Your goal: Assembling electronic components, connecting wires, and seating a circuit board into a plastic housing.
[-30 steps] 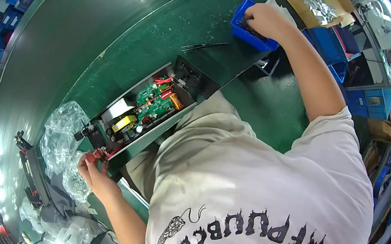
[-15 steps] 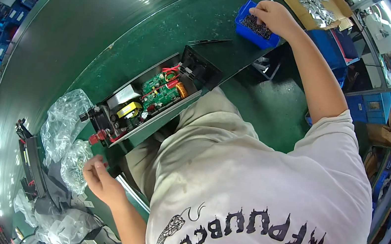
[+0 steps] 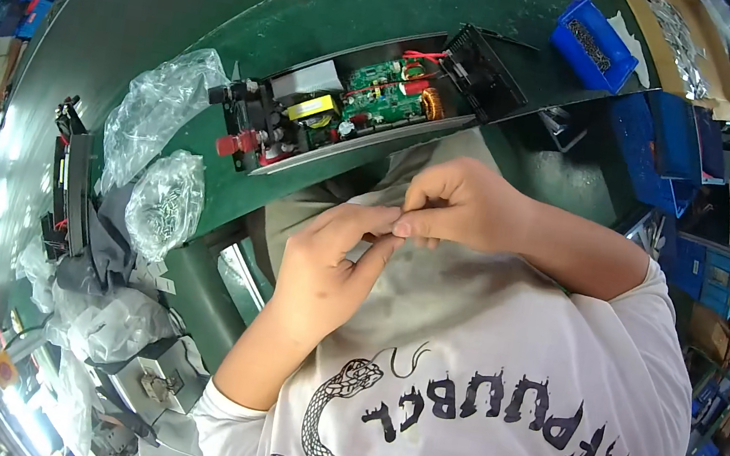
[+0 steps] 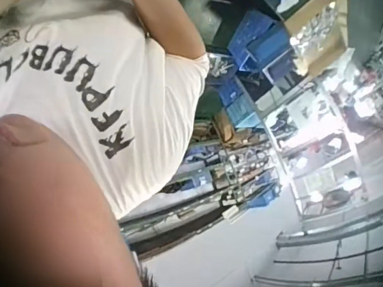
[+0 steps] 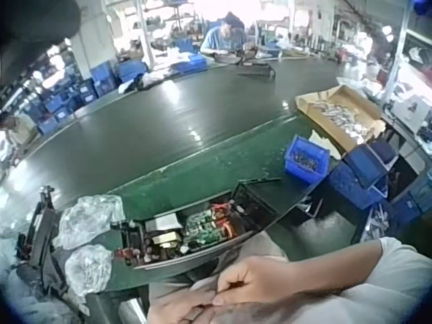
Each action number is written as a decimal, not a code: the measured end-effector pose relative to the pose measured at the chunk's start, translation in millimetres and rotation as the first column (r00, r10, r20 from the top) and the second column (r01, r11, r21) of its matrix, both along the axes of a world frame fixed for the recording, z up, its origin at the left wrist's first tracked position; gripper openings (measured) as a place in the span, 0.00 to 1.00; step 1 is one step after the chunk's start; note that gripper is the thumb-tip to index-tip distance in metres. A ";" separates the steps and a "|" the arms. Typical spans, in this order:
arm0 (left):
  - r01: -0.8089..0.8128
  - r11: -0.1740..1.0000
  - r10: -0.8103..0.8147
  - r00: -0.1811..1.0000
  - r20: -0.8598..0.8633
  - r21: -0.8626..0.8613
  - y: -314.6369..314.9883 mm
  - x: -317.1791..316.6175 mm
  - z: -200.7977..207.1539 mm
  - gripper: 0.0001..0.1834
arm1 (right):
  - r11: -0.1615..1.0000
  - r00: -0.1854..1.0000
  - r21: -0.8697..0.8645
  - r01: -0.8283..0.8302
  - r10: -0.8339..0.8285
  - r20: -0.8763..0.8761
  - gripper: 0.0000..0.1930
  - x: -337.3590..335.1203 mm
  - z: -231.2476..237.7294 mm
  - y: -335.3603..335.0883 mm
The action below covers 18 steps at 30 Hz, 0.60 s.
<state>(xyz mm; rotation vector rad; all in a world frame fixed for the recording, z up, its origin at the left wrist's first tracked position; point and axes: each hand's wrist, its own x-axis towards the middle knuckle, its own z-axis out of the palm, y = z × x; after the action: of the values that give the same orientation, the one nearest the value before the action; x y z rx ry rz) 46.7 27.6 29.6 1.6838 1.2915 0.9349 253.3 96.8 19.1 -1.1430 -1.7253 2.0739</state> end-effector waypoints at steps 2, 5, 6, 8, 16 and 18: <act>0.012 1.000 -0.012 1.000 -0.027 0.017 -2.8 -1.0 -1.3 0.14 | 0.990 0.997 -0.140 0.035 -0.044 -0.062 0.10 -3.3 -3.5 -1.3; 0.077 0.982 -0.046 0.982 -0.181 0.171 -1.6 -0.8 -4.6 0.14 | 0.952 0.991 -0.299 0.070 -0.100 -0.085 0.09 -4.1 -13.1 -2.8; 0.110 0.970 -0.053 0.967 -0.251 0.219 -0.8 -0.4 -4.7 0.14 | 0.950 0.991 -0.304 0.071 -0.101 -0.083 0.09 -3.9 -16.7 -2.9; 0.145 0.956 -0.059 0.946 -0.317 0.254 1.3 0.5 -8.4 0.14 | 0.931 0.985 -0.351 0.100 -0.141 -0.095 0.07 -2.0 -25.5 -3.8; 0.113 0.949 0.043 0.879 -0.474 0.296 30.0 -9.6 -58.7 0.15 | 0.789 0.927 0.573 0.222 -0.353 0.127 0.07 8.9 -56.6 6.9; 0.140 0.892 0.128 0.834 -0.537 0.430 37.5 -10.1 -70.6 0.14 | 0.645 0.918 0.741 0.187 -0.382 0.101 0.08 9.4 -62.1 8.6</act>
<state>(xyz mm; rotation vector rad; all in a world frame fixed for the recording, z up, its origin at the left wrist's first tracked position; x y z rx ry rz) 36.6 65.1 -41.0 2.4641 1.5085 0.8075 262.7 105.4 -43.0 -1.3059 -2.0133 0.9052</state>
